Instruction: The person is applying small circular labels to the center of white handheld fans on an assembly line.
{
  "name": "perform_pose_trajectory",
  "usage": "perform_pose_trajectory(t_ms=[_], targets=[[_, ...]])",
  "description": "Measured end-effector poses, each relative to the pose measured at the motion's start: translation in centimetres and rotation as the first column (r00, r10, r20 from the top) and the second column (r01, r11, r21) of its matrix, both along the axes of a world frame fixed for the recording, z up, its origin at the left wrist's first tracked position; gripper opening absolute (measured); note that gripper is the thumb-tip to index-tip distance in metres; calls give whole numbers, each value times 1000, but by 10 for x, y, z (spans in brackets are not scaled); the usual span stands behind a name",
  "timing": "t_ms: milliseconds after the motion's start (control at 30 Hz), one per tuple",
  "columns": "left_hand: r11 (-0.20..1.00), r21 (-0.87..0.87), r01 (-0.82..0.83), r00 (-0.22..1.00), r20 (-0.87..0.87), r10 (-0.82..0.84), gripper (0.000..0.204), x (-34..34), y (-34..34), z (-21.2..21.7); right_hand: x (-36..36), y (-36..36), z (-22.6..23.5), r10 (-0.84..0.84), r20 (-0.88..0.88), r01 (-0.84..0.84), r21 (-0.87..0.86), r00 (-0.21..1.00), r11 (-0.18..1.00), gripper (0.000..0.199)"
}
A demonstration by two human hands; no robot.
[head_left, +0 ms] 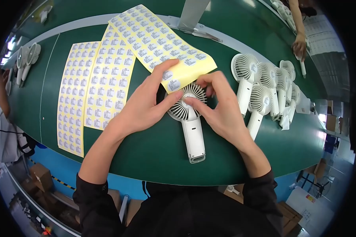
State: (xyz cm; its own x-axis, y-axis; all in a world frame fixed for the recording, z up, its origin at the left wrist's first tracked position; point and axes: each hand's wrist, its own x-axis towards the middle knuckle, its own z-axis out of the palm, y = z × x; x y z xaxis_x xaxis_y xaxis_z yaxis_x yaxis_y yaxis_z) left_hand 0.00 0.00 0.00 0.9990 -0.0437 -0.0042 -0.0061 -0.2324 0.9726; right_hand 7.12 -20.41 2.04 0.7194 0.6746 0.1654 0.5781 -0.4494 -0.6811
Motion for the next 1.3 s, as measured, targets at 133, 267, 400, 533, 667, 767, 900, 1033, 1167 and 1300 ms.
perform_pose_trajectory(t_ms=[133,267,400,533,667,767,900,1033,1167,1300], targets=[[1000,16,-4,1000,31,4,62,3,-3,-3,-2,1,2,-126,145,128,-1,981,992,39],[999,34,-42,997,70,40,65,-2,3,2,-47,-7,39,-64,201,130,-334,978,934,65],[996,-16,-82,987,136,84,62,0,-1,10,-67,-21,24,40,108,4,-380,993,925,61],[956,-141,-258,936,211,283,47,-2,3,2,-46,-28,46,-112,-194,54,-282,975,958,43],[879,-239,-412,857,227,463,38,-7,3,3,-12,-29,83,-232,-312,149,-267,921,952,37],[876,-168,-453,846,230,481,33,-4,0,1,22,-35,79,-284,-286,224,-224,915,948,36],[930,-23,-368,910,198,365,29,-3,-1,-2,42,-27,89,-283,-293,219,-231,913,948,39],[885,-124,-448,860,211,465,33,5,-18,0,43,-18,102,-215,-287,126,-301,933,945,38],[726,-394,-564,726,183,663,35,47,-22,1,82,-24,88,-349,-244,318,-155,905,935,36],[596,-376,-709,559,216,801,34,87,-34,-7,148,-1,72,-464,-335,459,-101,820,883,36]])
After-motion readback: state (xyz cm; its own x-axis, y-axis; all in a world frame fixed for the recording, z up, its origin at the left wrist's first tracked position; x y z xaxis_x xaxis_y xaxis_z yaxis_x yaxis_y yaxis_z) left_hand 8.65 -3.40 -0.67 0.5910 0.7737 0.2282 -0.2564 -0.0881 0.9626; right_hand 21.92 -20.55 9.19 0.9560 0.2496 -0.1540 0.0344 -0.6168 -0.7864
